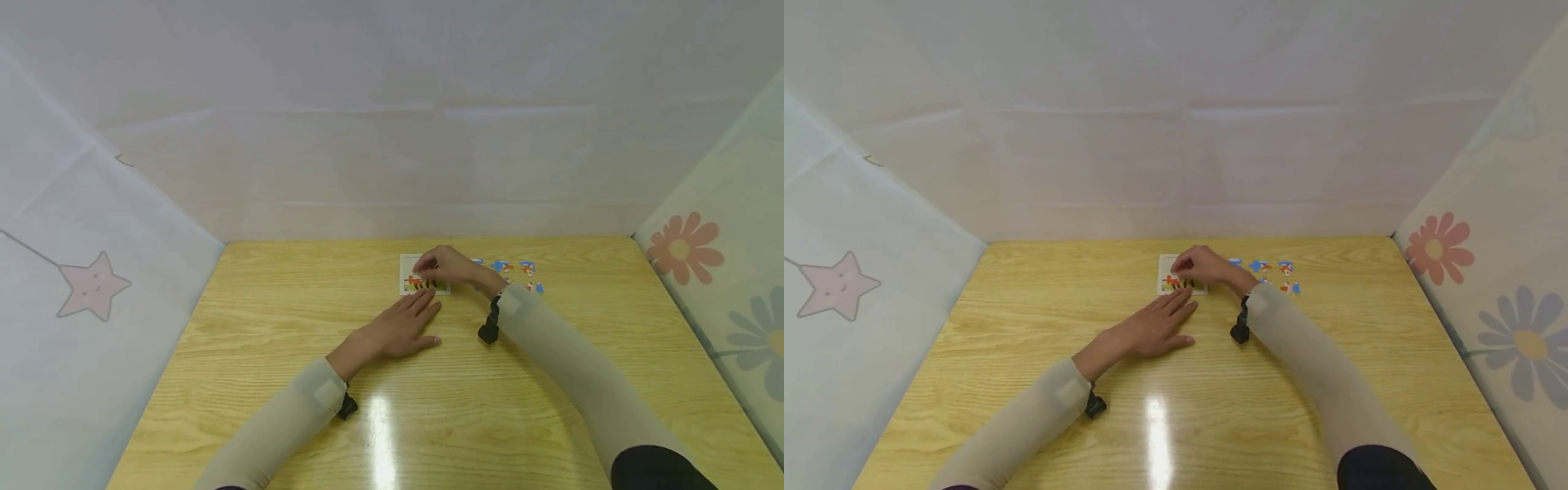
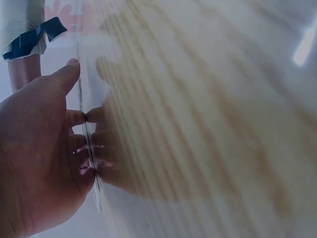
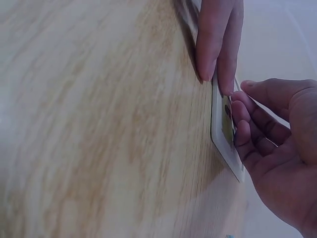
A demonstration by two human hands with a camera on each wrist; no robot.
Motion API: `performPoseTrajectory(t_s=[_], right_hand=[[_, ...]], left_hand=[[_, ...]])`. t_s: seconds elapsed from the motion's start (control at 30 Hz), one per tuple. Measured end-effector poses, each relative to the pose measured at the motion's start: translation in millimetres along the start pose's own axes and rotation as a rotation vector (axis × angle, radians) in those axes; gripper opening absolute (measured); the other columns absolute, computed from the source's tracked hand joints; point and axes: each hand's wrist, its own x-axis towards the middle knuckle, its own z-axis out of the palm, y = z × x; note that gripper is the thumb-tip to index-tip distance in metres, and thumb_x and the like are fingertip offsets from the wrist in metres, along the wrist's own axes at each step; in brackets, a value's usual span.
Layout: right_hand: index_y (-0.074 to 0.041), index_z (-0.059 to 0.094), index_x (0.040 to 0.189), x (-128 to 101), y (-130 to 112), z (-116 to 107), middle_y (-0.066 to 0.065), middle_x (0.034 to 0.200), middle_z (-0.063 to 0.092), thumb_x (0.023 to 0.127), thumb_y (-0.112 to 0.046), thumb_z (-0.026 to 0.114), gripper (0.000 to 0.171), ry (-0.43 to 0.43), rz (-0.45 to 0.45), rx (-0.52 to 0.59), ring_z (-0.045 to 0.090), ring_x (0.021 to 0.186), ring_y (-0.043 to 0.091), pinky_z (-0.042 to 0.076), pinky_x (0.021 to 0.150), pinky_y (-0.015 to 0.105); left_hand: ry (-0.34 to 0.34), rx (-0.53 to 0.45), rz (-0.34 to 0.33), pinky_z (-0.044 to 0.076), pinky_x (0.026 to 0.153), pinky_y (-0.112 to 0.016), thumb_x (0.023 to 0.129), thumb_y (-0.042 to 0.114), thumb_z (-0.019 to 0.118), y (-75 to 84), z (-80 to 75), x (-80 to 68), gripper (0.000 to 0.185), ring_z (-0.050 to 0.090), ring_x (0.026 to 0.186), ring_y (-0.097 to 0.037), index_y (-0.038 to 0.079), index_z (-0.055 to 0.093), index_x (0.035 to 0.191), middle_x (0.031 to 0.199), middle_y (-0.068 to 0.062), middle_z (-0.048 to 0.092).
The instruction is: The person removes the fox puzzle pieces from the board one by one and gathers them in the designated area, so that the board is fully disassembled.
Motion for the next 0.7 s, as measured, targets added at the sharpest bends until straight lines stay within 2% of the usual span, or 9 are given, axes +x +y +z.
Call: performPoseTrajectory(t_s=[0.2, 0.4, 0.7], right_hand=[[-0.005, 0.078, 0.123, 4.7, -1.3, 1.9, 0.007, 0.120, 0.077, 0.106, -0.011, 0.067, 0.021, -0.025, 0.014, -0.010, 0.071, 0.107, 0.019, 0.059, 0.093, 0.036], [-0.005, 0.077, 0.125, 6.5, -0.3, 4.1, 0.008, 0.118, 0.075, 0.107, -0.012, 0.065, 0.022, -0.039, 0.022, -0.004, 0.070, 0.096, 0.018, 0.058, 0.084, 0.034], [-0.005, 0.076, 0.128, 9.1, -0.1, 5.8, 0.009, 0.121, 0.075, 0.109, -0.014, 0.062, 0.025, -0.060, 0.041, 0.004, 0.069, 0.099, 0.018, 0.058, 0.087, 0.034]], left_hand=[[0.016, 0.017, 0.006, 0.014, 0.132, -0.050, 0.110, 0.064, 0.037, -0.6, 1.8, -0.3, 0.082, 0.004, 0.165, -0.030, 0.012, 0.019, 0.171, 0.179, -0.013, 0.002], [0.024, 0.001, 0.009, 0.015, 0.132, -0.050, 0.109, 0.066, 0.038, -0.3, -1.0, -1.3, 0.083, 0.006, 0.165, -0.031, 0.013, 0.020, 0.171, 0.179, -0.013, 0.003], [0.015, -0.001, 0.013, 0.017, 0.132, -0.050, 0.108, 0.067, 0.040, -0.5, -2.3, -2.3, 0.086, 0.007, 0.165, -0.031, 0.012, 0.021, 0.171, 0.179, -0.013, 0.003]])
